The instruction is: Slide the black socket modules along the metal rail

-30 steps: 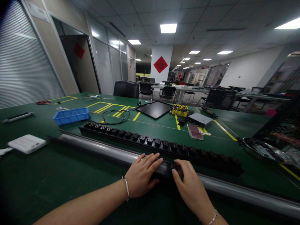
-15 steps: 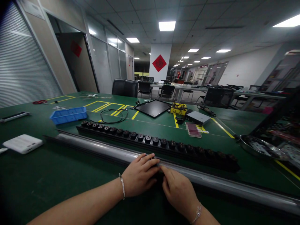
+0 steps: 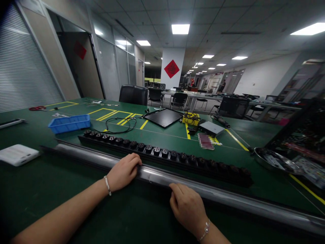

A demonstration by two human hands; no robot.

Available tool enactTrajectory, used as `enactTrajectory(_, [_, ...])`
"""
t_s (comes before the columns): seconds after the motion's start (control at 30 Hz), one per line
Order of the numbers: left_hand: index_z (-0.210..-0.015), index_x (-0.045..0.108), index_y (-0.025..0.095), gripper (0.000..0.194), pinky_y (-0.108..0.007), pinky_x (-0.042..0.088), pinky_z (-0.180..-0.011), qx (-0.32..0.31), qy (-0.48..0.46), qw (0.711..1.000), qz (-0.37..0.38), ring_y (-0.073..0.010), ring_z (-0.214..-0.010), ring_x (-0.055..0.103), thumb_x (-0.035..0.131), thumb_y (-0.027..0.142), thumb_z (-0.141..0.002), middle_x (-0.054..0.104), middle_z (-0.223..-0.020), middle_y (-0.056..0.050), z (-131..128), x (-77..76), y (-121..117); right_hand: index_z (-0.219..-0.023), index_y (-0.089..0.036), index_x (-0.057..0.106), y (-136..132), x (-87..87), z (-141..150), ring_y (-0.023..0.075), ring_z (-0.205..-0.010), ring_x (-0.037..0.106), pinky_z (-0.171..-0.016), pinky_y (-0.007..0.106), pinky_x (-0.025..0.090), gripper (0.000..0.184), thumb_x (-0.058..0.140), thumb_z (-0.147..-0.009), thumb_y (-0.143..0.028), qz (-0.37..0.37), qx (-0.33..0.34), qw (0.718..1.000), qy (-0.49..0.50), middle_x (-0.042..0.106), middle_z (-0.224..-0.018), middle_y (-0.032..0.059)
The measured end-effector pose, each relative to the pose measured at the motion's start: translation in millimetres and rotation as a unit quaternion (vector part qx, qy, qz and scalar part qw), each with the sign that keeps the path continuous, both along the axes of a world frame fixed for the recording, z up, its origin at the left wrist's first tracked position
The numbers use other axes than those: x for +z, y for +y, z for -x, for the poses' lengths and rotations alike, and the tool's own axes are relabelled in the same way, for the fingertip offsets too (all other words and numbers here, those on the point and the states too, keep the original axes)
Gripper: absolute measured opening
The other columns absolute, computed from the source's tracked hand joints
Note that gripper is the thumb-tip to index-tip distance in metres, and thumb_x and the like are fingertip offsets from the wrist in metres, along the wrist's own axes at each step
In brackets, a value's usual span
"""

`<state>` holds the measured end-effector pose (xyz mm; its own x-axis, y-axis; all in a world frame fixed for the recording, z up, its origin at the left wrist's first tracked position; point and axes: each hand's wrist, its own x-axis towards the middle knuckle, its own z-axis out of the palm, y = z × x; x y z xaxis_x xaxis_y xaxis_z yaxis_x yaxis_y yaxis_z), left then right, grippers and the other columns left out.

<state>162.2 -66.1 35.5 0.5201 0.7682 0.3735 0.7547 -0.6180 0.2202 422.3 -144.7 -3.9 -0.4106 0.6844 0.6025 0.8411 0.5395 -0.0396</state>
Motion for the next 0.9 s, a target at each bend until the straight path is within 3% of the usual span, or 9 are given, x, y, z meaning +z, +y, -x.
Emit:
enactTrajectory(0.17, [-0.088,0.055,0.020,0.018,-0.033,0.041,-0.083,0.047,0.043,0.997,0.033,-0.0199,-0.088,0.053,0.046,0.017,-0.072,0.058,-0.092,-0.004,37.6,6.4,15.6,-0.095,-0.015,0.059,0.1,0.1,0.8,0.0151,-0.075,0.057,-0.066,0.026,0.042,0.025,0.036,-0.085,-0.016,0.008,-0.004,1.000,0.009,0.062,-0.089,0.0050])
enactTrajectory(0.37, [-0.107,0.056,0.018,0.040,-0.035,0.038,-0.092,0.138,0.078,0.983,0.093,-0.0232,-0.102,0.054,0.051,0.039,-0.074,0.061,-0.107,-0.007,110.2,9.7,36.6,-0.095,-0.016,0.059,-0.2,-0.8,2.1,0.0150,-0.074,0.057,-0.065,0.026,0.041,0.025,0.036,-0.084,-0.016,0.010,-0.009,1.000,0.014,0.062,-0.088,0.0049])
enactTrajectory(0.43, [-0.111,0.055,0.018,0.047,-0.040,0.034,-0.097,0.188,0.099,0.973,0.089,-0.0266,-0.114,0.048,0.051,0.046,-0.074,0.057,-0.119,-0.009,138.7,8.4,41.8,-0.094,-0.016,0.059,-0.4,-0.7,2.7,0.0149,-0.074,0.057,-0.065,0.026,0.041,0.026,0.036,-0.084,-0.015,0.006,-0.010,1.000,0.015,0.062,-0.088,0.0051])
enactTrajectory(0.57, [-0.126,0.045,0.018,0.060,-0.060,0.022,-0.098,0.313,0.107,0.939,0.090,-0.0369,-0.132,0.019,0.039,0.056,-0.080,0.033,-0.142,-0.012,184.1,4.0,45.2,-0.094,-0.016,0.059,-0.3,-0.3,4.0,0.0148,-0.073,0.056,-0.065,0.026,0.040,0.025,0.036,-0.084,-0.016,0.002,-0.011,1.000,0.020,0.062,-0.087,0.0046])
enactTrajectory(0.67, [-0.133,0.038,0.018,0.066,-0.063,0.018,-0.096,0.362,0.091,0.920,0.120,-0.0418,-0.132,0.011,0.033,0.059,-0.082,0.022,-0.147,-0.013,202.8,1.4,45.5,-0.093,-0.016,0.059,-0.1,0.1,4.3,0.0149,-0.073,0.056,-0.064,0.026,0.040,0.025,0.036,-0.084,-0.015,0.000,-0.013,1.000,0.016,0.062,-0.088,0.0047])
enactTrajectory(0.9, [-0.134,0.036,0.018,0.070,-0.055,0.019,-0.100,0.415,0.056,0.899,0.131,-0.0452,-0.130,0.015,0.035,0.062,-0.080,0.019,-0.146,-0.016,223.4,-1.1,49.5,-0.094,-0.017,0.057,-0.2,-0.4,3.3,0.0148,-0.073,0.056,-0.065,0.026,0.038,0.022,0.036,-0.087,-0.020,0.009,-0.015,1.000,0.011,0.061,-0.087,0.0038])
